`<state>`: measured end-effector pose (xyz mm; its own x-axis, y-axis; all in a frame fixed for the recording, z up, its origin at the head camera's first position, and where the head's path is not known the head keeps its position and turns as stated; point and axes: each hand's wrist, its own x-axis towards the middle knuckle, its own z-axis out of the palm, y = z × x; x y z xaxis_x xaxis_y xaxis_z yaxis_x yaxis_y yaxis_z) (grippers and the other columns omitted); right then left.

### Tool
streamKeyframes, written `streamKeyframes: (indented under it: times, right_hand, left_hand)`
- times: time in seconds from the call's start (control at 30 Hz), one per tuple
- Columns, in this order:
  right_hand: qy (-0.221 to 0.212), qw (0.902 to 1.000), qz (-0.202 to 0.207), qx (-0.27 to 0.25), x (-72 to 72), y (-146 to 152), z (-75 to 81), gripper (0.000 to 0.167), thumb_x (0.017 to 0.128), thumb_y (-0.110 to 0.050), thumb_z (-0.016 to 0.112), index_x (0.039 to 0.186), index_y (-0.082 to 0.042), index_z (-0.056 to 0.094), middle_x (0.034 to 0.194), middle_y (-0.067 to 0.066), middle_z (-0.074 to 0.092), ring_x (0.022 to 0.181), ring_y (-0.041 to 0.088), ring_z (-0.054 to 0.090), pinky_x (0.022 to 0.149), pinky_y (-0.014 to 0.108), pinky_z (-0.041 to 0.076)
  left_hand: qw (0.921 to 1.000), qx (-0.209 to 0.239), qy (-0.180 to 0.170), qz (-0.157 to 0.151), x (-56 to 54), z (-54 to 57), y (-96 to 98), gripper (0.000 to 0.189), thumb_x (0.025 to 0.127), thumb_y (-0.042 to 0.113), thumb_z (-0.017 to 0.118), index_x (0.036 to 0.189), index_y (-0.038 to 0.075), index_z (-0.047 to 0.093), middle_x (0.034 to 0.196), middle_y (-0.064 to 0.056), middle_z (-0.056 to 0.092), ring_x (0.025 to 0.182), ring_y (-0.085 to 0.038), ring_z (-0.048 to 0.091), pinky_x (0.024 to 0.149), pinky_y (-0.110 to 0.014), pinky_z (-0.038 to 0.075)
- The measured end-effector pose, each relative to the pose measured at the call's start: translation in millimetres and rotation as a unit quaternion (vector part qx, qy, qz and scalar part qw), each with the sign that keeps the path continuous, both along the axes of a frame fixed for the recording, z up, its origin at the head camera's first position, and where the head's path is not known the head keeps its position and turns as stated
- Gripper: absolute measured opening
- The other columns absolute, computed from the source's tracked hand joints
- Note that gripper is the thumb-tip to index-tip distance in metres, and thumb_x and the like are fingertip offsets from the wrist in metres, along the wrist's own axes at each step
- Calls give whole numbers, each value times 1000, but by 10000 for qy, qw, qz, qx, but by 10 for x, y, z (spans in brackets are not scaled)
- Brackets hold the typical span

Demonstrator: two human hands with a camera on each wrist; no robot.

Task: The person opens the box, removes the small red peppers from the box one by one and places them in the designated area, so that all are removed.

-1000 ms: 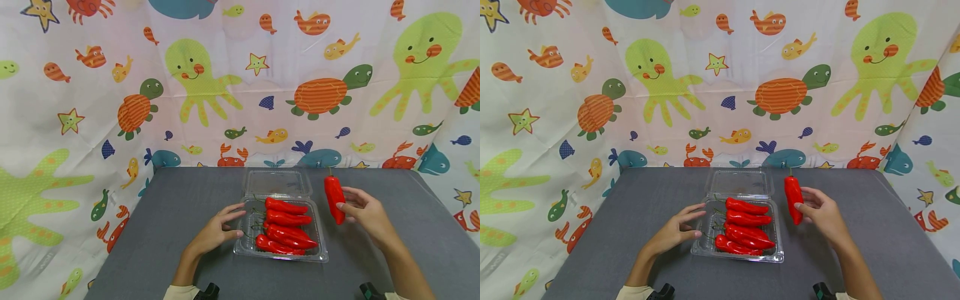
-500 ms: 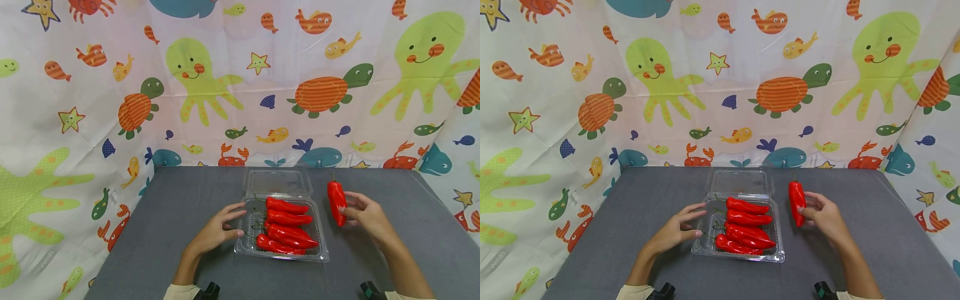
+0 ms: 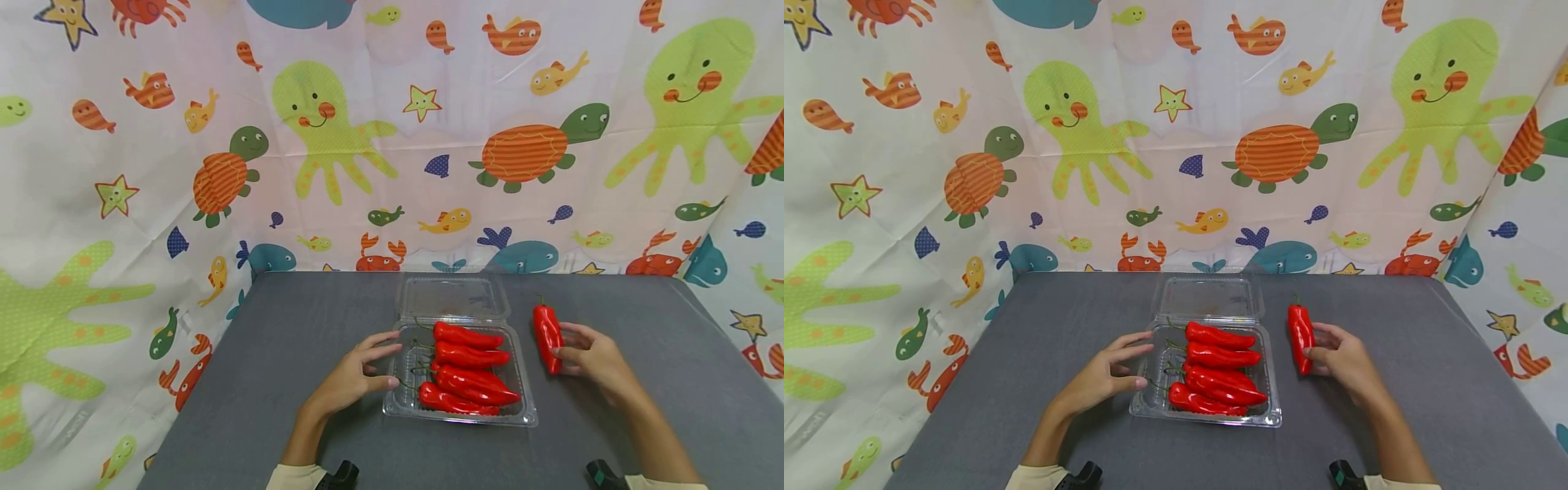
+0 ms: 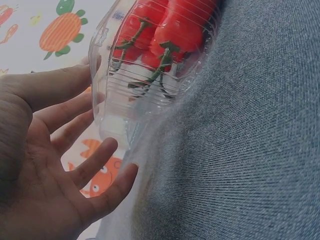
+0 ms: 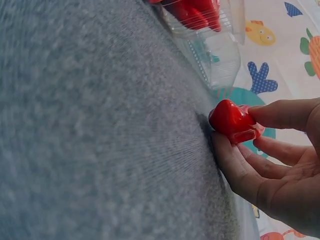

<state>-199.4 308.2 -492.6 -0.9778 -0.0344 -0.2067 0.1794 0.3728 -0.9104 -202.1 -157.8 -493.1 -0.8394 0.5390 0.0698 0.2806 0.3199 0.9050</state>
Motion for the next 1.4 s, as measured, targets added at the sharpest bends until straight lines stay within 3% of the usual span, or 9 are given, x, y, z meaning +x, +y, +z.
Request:
streamKeyframes:
  times: [0.33,0.67,0.97,1.1,1.2,1.4]
  right_hand:
    - [-100,9998,-15,165,-15,-9,-20,69,105,-22,67,160,6,36,153,36,48,115,22,68,86,37,63]
    - [83,9980,-81,618,-1,-13,-31,65,105,-24,68,157,7,42,151,36,51,121,37,68,85,33,63]
    - [223,9971,-107,720,19,0,-2,63,105,-24,67,157,4,43,151,35,51,125,42,64,85,30,62]
    - [367,9938,-209,1025,28,12,38,62,106,-27,65,157,1,45,152,32,53,130,46,59,86,27,59]
    - [504,9909,-296,1214,42,-6,99,61,107,-31,64,157,-1,46,152,30,53,133,47,55,90,33,56]
    - [851,9883,-367,1208,97,-113,250,62,106,-33,65,157,-3,48,153,28,53,135,48,52,99,57,55]
  left_hand:
    - [10000,37,53,1,-16,-26,-3,64,95,22,81,152,5,58,169,-2,39,153,-31,38,107,-63,47]
    - [9999,70,-24,100,-15,-15,1,65,92,22,84,150,6,60,166,3,42,150,-29,43,107,-62,47]
    - [9996,33,-132,237,-16,-23,1,65,90,24,86,148,8,62,163,7,44,149,-24,42,108,-60,46]
    - [9996,29,-130,246,-18,-23,0,63,90,21,86,148,8,63,163,7,45,148,-24,43,108,-61,46]
    - [9996,-30,-88,260,-14,-13,-1,61,91,20,85,148,9,64,163,8,45,149,-24,42,107,-60,46]
    - [9997,-135,-10,227,-12,-7,-11,62,92,22,84,148,10,63,166,7,44,150,-27,41,107,-60,47]
